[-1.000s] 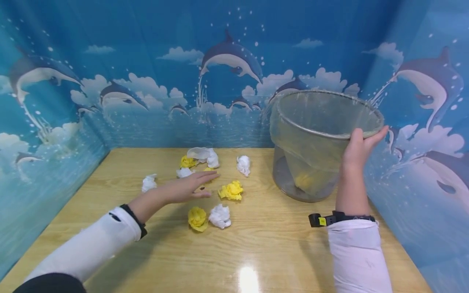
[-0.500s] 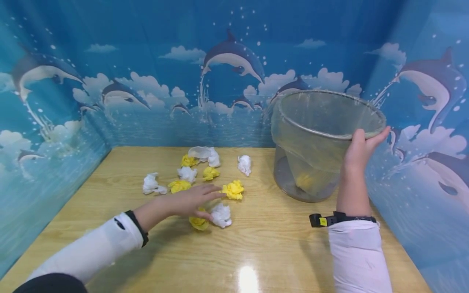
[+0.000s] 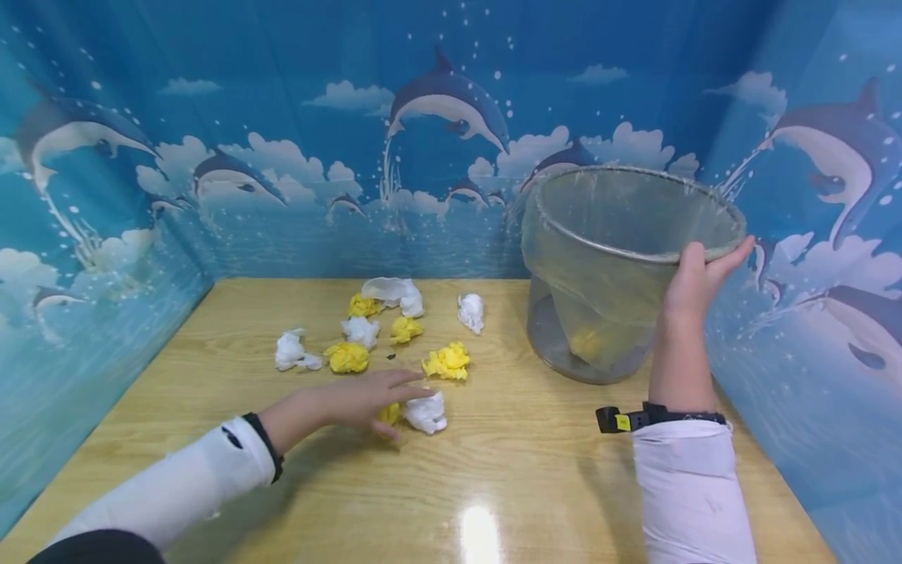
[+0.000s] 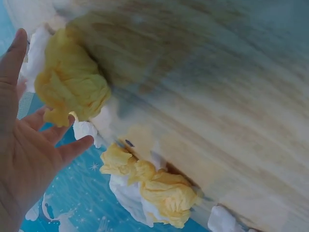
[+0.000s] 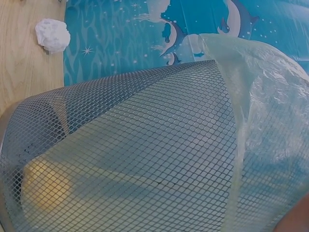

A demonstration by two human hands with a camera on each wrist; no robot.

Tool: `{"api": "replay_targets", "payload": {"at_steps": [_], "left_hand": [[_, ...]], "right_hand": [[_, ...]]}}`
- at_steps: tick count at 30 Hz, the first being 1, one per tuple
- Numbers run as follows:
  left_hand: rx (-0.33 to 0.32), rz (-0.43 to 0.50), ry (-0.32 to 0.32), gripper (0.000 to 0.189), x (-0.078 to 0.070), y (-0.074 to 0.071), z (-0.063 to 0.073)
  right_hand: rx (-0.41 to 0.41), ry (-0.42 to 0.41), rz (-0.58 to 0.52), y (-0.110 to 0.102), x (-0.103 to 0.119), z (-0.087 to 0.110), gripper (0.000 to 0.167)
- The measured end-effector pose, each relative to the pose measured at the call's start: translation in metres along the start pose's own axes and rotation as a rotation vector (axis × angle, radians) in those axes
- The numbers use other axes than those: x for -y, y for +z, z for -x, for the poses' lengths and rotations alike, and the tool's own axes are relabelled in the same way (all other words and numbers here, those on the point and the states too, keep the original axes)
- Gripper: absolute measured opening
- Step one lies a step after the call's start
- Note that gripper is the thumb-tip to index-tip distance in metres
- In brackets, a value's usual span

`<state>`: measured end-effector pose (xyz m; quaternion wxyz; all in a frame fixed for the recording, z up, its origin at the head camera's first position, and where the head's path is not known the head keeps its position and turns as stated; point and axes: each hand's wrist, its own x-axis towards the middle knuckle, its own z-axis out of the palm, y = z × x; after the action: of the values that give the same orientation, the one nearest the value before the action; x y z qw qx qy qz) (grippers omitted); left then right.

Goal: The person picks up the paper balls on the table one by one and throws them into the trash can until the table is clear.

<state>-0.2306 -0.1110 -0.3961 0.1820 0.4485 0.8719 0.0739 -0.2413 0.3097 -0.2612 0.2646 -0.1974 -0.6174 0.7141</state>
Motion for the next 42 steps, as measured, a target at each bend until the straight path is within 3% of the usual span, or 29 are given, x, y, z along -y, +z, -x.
{"api": "replay_targets", "payload": {"at_steps": [9, 17, 25, 32, 42], "left_hand": [[0.0, -0.067, 0.043, 0.074, 0.004, 0.011, -0.001], [-0.005, -0.12, 0.021, 0.071, 0.005, 0.012, -0.002], [-0.007, -0.05, -0.027, 0.068, 0.009, 0.012, -0.003], [0.023, 0.012, -0.129, 0.067, 0.02, 0.014, -0.007], [0.013, 0.064, -0.231, 0.076, 0.033, 0.01, -0.007]], "right_hand": [[-0.009, 0.004, -0.007, 0.0, 0.0, -0.002, 0.075], [-0.004, 0.01, 0.003, 0.001, 0.0, -0.003, 0.075], [0.001, 0.019, 0.01, 0.0, 0.001, -0.003, 0.075], [-0.004, 0.011, 0.013, -0.001, -0.003, -0.001, 0.075], [-0.001, 0.008, 0.01, -0.002, -0.001, -0.003, 0.075]]}}
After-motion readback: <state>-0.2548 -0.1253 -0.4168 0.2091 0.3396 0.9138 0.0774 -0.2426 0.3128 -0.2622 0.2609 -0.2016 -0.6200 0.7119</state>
